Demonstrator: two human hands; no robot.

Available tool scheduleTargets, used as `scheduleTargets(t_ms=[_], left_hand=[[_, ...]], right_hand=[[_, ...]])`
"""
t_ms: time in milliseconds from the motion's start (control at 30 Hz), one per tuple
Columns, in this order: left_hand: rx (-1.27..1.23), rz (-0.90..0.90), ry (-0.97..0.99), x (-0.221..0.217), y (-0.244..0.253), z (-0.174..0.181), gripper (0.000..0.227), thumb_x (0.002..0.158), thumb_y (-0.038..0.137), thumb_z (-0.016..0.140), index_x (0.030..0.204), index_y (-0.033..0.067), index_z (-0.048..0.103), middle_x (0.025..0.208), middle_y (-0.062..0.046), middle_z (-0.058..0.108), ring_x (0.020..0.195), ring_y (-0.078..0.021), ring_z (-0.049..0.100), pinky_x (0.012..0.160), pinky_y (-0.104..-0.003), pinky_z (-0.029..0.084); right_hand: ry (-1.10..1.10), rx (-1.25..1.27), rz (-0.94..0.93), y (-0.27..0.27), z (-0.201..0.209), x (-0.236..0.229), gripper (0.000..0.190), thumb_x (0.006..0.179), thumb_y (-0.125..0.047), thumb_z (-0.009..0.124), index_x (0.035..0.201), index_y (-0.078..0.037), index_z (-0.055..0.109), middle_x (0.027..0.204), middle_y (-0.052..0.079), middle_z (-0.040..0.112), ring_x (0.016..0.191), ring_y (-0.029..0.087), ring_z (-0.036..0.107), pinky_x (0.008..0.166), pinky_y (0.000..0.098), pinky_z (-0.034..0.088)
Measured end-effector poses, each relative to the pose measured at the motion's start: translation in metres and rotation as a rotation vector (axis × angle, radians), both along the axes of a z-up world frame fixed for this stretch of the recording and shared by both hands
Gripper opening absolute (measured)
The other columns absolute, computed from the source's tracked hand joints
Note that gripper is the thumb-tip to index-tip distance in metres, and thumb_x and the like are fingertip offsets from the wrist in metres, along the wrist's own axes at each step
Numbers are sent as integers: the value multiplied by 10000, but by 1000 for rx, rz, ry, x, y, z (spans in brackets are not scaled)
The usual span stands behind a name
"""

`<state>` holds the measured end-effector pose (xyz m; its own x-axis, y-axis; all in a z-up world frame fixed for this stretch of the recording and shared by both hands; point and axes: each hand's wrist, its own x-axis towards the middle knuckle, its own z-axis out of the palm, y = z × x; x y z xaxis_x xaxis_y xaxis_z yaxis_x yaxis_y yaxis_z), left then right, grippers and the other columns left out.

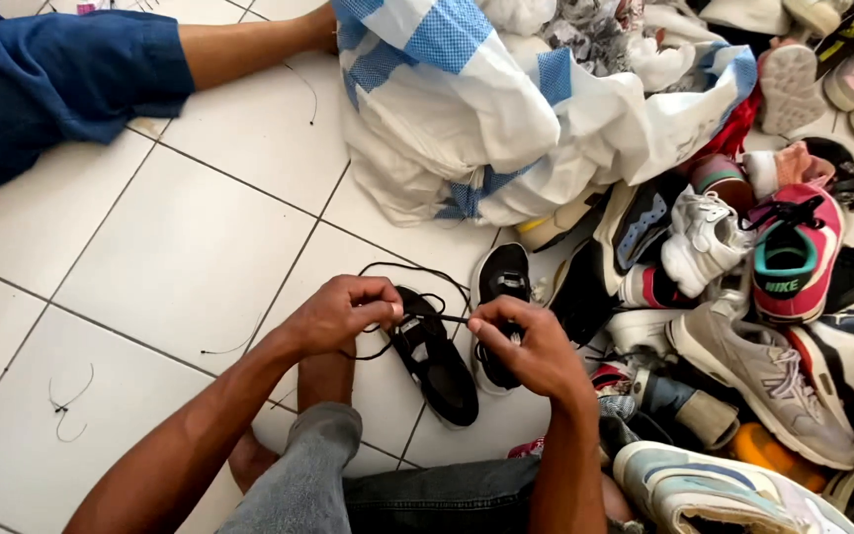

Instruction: The person sits on the floor and works on a pair of black sneakers, repeatedly threading and adjusting the laces through the eyelets and buckles. The hands manipulate the laces and buckle straps to secure the shoes.

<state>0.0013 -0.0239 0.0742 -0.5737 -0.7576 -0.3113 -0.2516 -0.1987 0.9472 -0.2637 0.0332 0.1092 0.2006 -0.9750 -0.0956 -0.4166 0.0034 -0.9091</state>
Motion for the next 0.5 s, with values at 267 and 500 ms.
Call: scheduleTargets(t_ms=[267,500], left_hand=[[-15,-183,14,-10,5,26,292,876,354,697,1079,150,743,869,-41,768,828,-125,673,823,-339,545],[103,-237,194,-6,5,17,443,884,344,668,1224,61,669,997,-96,763,875,-128,660,843,-318,533]], right_hand=[[-34,21,77,0,1,20,78,877,-118,683,856,-84,750,688,78,657,674,186,613,674,370,514],[23,43,58,-1,-6,17,69,865,-118,689,854,-76,743,692,88,659,690,197,618,695,366,513]])
